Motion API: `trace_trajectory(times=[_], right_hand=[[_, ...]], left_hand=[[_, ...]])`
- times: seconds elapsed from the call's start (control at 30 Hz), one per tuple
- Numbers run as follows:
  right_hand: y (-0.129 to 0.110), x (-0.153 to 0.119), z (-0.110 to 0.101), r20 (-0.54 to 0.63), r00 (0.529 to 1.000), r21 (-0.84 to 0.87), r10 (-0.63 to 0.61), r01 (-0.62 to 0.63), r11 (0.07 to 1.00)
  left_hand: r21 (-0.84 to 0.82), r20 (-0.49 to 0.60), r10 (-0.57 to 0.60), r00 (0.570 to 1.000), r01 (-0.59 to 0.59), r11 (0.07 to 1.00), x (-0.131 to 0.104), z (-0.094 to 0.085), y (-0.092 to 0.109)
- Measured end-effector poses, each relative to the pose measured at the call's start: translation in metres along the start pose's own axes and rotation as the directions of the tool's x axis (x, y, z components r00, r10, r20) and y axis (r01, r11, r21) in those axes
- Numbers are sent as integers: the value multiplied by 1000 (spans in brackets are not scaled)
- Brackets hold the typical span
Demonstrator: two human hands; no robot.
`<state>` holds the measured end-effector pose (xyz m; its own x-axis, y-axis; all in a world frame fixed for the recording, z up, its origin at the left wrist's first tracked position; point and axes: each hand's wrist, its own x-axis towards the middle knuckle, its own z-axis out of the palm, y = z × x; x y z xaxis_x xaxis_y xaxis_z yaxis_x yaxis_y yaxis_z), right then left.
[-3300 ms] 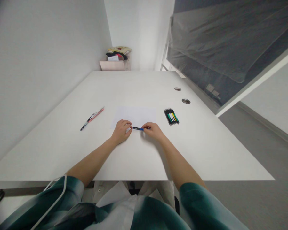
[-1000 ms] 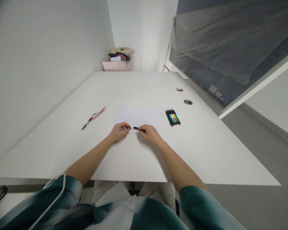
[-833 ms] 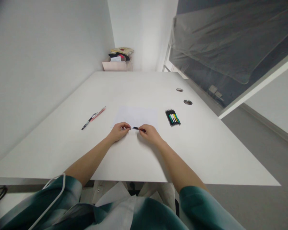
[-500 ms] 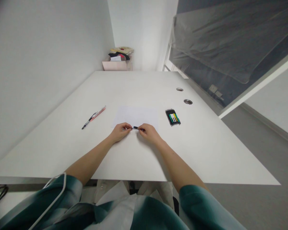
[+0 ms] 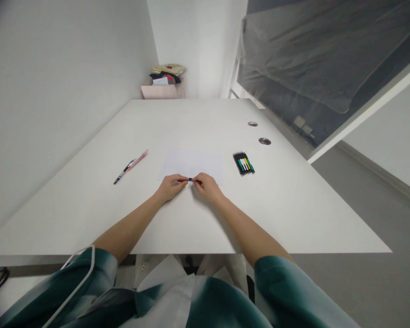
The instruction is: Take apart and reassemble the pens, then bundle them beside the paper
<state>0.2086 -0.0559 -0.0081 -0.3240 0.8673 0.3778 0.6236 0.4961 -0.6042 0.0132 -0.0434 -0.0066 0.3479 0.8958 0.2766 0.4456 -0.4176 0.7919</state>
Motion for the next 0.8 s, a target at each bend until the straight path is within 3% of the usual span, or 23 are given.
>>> trace_trajectory(times=[0.57, 0.8], right_hand=[[-2, 5, 3, -6, 999, -12, -46, 46, 999], [4, 2, -7, -153, 988, -100, 35, -50, 994]], left_hand=[[99, 23, 58, 998, -60, 993, 10, -6, -3], [74, -78, -17, 997, 22, 997, 12, -15, -10]])
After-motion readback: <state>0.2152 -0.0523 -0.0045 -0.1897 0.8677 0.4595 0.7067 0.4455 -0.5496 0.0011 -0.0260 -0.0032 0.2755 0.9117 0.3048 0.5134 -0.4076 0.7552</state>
